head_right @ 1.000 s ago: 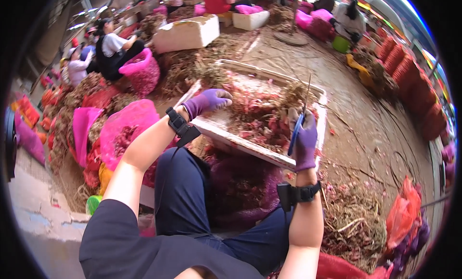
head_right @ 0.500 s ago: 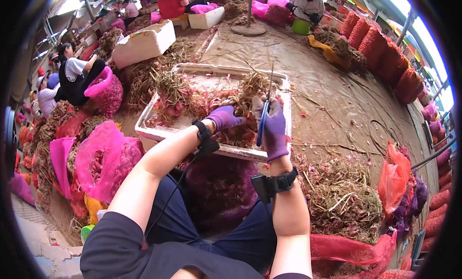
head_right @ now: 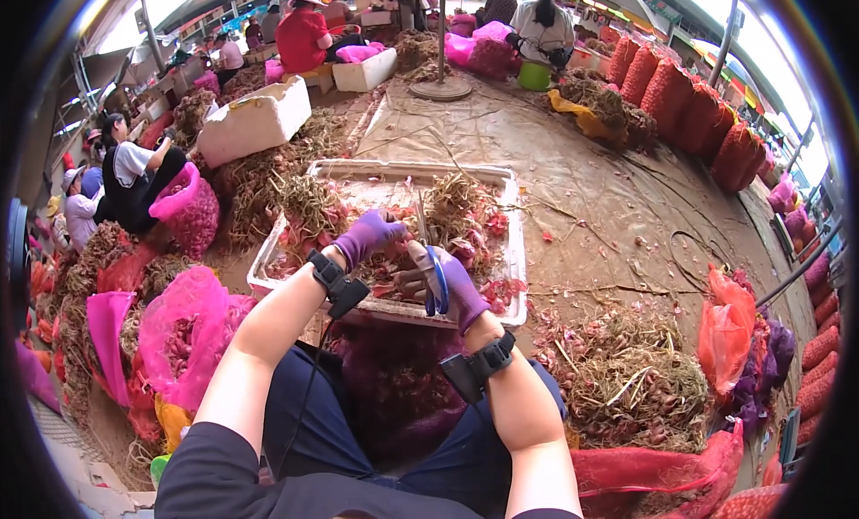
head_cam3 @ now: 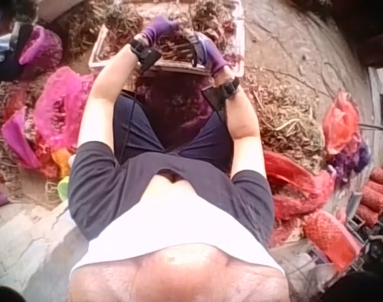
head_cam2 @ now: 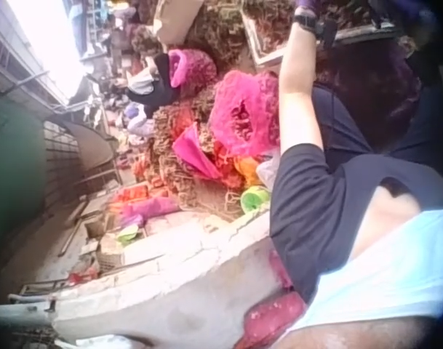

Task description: The person picks up shallots from a tray, trims the roots and stems using shears, and drops the trimmed shallots into a pink mesh bag.

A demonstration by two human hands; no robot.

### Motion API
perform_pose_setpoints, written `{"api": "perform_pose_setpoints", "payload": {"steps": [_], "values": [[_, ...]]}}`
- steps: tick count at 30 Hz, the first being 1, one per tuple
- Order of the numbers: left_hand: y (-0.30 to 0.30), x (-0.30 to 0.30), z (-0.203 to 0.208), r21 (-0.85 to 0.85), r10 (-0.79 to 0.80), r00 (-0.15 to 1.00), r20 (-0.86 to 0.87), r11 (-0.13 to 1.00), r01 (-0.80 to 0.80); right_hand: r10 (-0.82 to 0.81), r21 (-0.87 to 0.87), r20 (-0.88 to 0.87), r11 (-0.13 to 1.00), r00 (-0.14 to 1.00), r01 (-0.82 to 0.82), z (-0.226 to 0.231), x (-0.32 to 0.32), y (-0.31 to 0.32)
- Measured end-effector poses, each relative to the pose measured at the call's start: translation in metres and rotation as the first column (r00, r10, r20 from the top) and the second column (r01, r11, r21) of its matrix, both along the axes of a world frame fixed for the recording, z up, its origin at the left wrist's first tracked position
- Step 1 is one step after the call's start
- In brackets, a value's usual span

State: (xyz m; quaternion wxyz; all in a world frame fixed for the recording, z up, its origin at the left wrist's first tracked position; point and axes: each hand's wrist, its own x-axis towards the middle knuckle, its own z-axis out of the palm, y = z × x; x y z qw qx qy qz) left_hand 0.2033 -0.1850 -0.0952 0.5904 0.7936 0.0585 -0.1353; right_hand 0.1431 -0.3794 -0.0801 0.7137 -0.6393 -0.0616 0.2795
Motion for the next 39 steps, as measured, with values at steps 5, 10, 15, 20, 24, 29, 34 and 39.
{"api": "perform_pose_setpoints", "payload": {"steps": [5, 10, 15, 20, 24, 29, 34, 39], "values": [[-0.015, -0.021, -0.016, 0.357, -0.109, 0.965, 0.238, 0.934, 0.017, -0.072, 0.017, 0.089, 0.997, 0.993, 0.071, -0.035, 0.025, 0.016], [0.006, -0.02, -0.035, 0.468, -0.127, 0.96, 0.249, 0.883, -0.004, -0.032, -0.214, 0.134, 0.975, 0.99, 0.061, -0.042, 0.026, 0.038], [0.018, -0.027, -0.033, 0.297, -0.169, 0.97, 0.173, 0.948, 0.112, -0.221, -0.003, 0.217, 0.974, 0.951, 0.227, -0.111, 0.073, 0.06], [0.013, -0.034, -0.037, -0.295, -0.055, 0.996, 0.068, 0.953, 0.072, -0.137, -0.451, 0.669, 0.707, 0.73, 0.545, -0.099, 0.085, 0.056], [0.028, -0.058, -0.044, -0.666, -0.075, 0.995, 0.065, 0.74, 0.099, -0.286, -0.35, 0.475, 0.806, 0.832, 0.477, -0.096, 0.087, 0.055], [0.059, -0.064, -0.036, -0.325, -0.093, 0.93, 0.356, 0.921, 0.216, -0.208, -0.132, 0.175, 0.964, 0.962, 0.232, -0.038, 0.05, 0.038], [0.074, -0.077, -0.015, -0.635, 0.121, 0.993, 0.002, 0.767, -0.093, 0.179, 0.096, -0.121, 0.981, 0.976, -0.168, -0.009, 0.005, 0.003], [0.072, -0.073, -0.009, -0.5, 0.273, 0.961, 0.047, 0.839, -0.214, 0.359, -0.1, -0.274, 0.912, 0.892, -0.398, 0.002, -0.03, 0.011]]}}
